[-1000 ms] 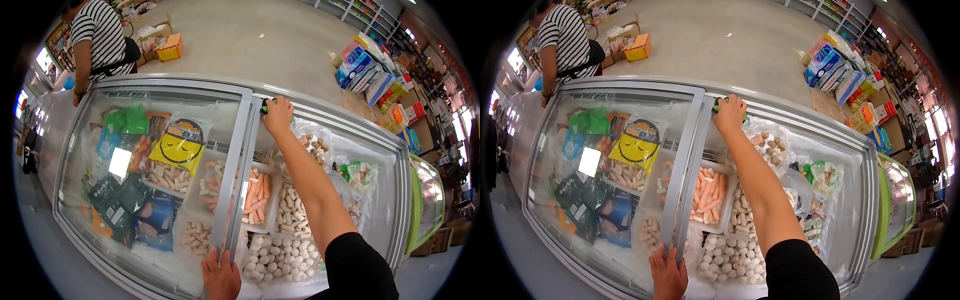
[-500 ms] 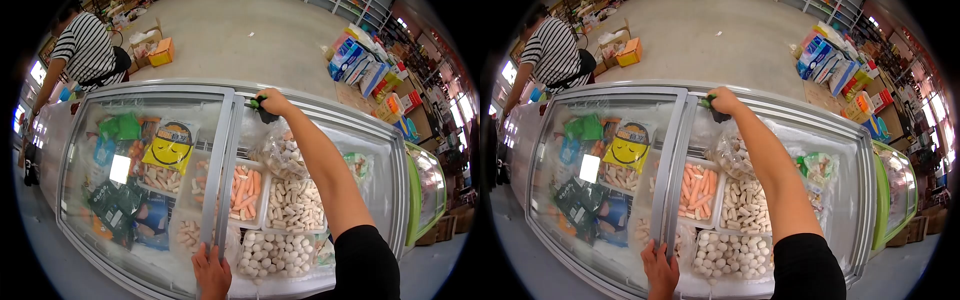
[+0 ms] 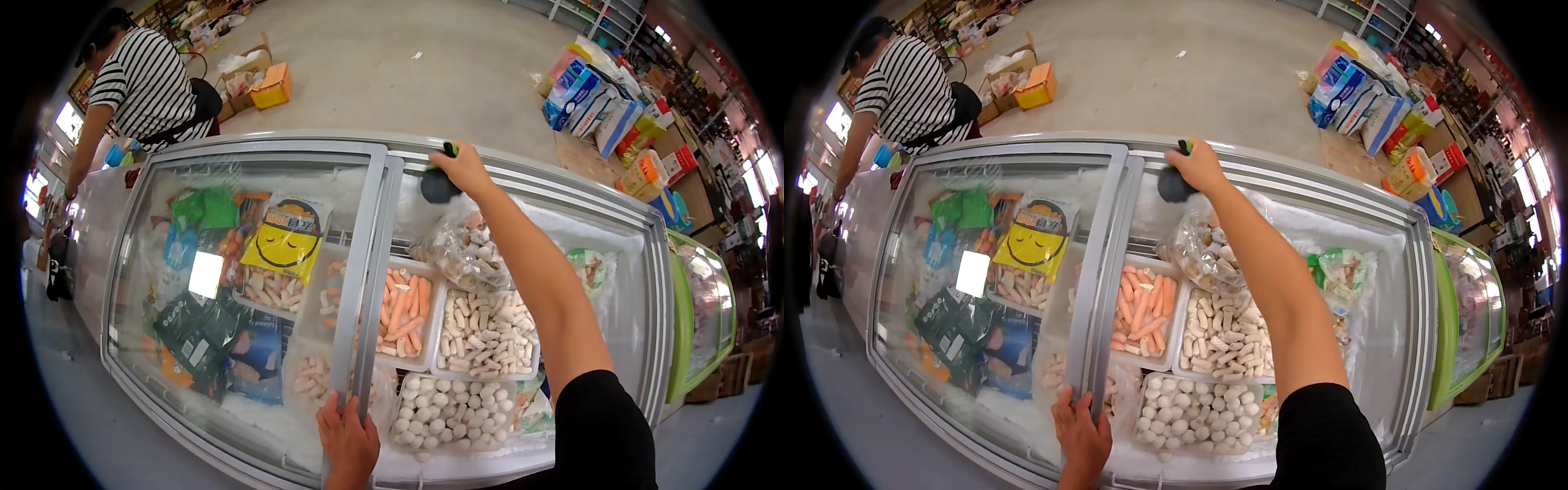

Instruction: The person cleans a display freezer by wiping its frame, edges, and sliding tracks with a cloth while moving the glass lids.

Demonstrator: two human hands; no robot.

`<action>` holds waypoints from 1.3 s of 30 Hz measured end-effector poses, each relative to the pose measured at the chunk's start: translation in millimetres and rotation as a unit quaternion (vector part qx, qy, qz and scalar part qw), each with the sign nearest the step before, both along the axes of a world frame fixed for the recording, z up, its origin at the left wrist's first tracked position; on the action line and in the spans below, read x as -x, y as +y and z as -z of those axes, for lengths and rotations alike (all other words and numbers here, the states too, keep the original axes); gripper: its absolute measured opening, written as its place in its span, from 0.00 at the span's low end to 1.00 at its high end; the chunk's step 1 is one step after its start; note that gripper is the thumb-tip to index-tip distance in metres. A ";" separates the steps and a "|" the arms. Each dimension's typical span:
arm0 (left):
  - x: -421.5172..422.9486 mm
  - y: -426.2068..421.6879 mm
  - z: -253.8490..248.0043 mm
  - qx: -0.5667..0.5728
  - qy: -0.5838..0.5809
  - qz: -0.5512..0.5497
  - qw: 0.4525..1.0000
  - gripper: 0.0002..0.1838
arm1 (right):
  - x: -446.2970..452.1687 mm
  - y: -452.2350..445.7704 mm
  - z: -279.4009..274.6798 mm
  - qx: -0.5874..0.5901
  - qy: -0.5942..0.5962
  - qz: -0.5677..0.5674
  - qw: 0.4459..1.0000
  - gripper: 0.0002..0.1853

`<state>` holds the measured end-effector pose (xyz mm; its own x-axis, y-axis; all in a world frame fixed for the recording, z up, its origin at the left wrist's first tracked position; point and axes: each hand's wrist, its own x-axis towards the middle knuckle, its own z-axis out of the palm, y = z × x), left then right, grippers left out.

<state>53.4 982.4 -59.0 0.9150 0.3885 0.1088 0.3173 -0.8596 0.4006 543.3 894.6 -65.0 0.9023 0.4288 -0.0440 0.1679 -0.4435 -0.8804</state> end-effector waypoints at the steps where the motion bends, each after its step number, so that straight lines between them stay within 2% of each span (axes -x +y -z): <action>1: 0.3 0.0 0.4 0.000 -0.003 0.001 1.000 0.23 | 3.1 13.2 3.6 0.014 -0.168 0.053 0.984 0.16; 2: 0.6 -0.4 0.8 0.001 -0.006 0.001 1.000 0.23 | 6.3 26.2 7.2 0.029 -0.330 0.102 0.938 0.15; 4: -2.0 0.1 -1.7 0.000 -0.001 0.003 1.000 0.23 | 9.4 47.0 40.8 0.050 -0.410 0.071 0.908 0.17; 5: -1.4 0.1 -4.1 -0.002 0.000 0.007 1.000 0.23 | 11.6 49.3 60.4 0.092 -0.494 0.029 0.864 0.16; 6: -1.5 0.2 -4.9 0.003 0.009 0.004 1.000 0.23 | 17.7 53.8 64.1 0.095 -0.486 0.023 0.868 0.16; 8: -2.9 -0.6 -5.8 0.010 0.003 -0.004 1.000 0.22 | 24.8 61.5 64.5 0.144 -0.561 0.051 0.814 0.13; 9: -2.6 -0.7 -5.7 0.015 0.008 -0.006 1.000 0.22 | 26.7 60.6 60.7 0.133 -0.566 0.044 0.812 0.12; 10: -2.5 -0.2 -4.9 0.017 0.007 -0.007 1.000 0.22 | 25.7 56.7 62.7 0.136 -0.564 0.039 0.814 0.12; 12: -3.0 0.2 -5.1 0.024 0.002 -0.009 1.000 0.22 | 23.0 45.0 55.3 0.240 -0.459 -0.121 0.847 0.10; 13: -3.0 0.6 -5.6 0.025 0.001 -0.008 1.000 0.23 | 30.0 37.8 53.5 0.228 -0.390 -0.145 0.880 0.08; 14: -2.5 1.1 -5.8 0.025 0.000 -0.008 1.000 0.23 | 35.0 31.8 50.7 0.231 -0.391 -0.146 0.879 0.08; 16: -1.5 1.7 -5.0 0.028 -0.001 -0.010 1.000 0.23 | 50.0 26.8 34.1 0.283 -0.134 -0.206 0.927 0.08; 19: -2.2 -0.1 -1.9 0.030 0.001 -0.017 0.999 0.23 | 84.2 34.3 41.0 0.322 -0.255 -0.296 0.862 0.09; 20: -0.4 0.2 -2.0 0.027 0.006 -0.017 0.999 0.23 | 80.9 38.2 63.0 0.389 -0.255 -0.334 0.820 0.16; 22: -1.5 0.4 -3.1 0.029 0.014 -0.021 0.999 0.23 | 98.6 47.1 69.2 0.484 -0.227 -0.430 0.728 0.18; 23: -2.4 -0.2 -3.7 0.031 0.017 -0.029 0.999 0.23 | 109.2 52.8 72.1 0.481 -0.229 -0.433 0.727 0.18; 25: -1.4 -0.4 -2.6 0.028 0.019 -0.032 0.999 0.23 | 137.5 65.0 54.4 0.589 -0.187 -0.514 0.594 0.20; 30: -0.3 0.1 -0.5 0.033 0.016 -0.035 0.999 0.23 | 130.9 65.6 114.9 0.628 -0.213 -0.495 0.561 0.26; 32: -0.4 0.6 0.4 0.025 0.015 -0.035 0.999 0.23 | 119.9 61.1 152.3 0.608 -0.217 -0.445 0.621 0.25; 33: -0.4 0.3 1.2 0.025 0.012 -0.036 0.999 0.23 | 124.8 59.0 137.5 0.609 -0.220 -0.443 0.620 0.25; 36: 1.4 0.6 5.8 0.018 0.000 -0.031 0.999 0.22 | 165.3 50.1 18.2 0.638 -0.203 -0.531 0.520 0.19; 38: 2.2 -0.9 8.5 0.012 -0.007 -0.025 1.000 0.21 | 181.0 38.8 -75.8 0.647 -0.056 -0.495 0.578 0.18; 39: 2.1 -2.3 7.8 0.018 -0.007 -0.023 1.000 0.21 | 176.3 20.8 -83.1 0.638 -0.014 -0.504 0.583 0.18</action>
<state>51.2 980.1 -66.8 0.8947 0.4340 0.1057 0.3506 -0.8290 0.4357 367.0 915.3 18.1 0.2287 0.3762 -0.8979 0.9150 -0.3980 0.0663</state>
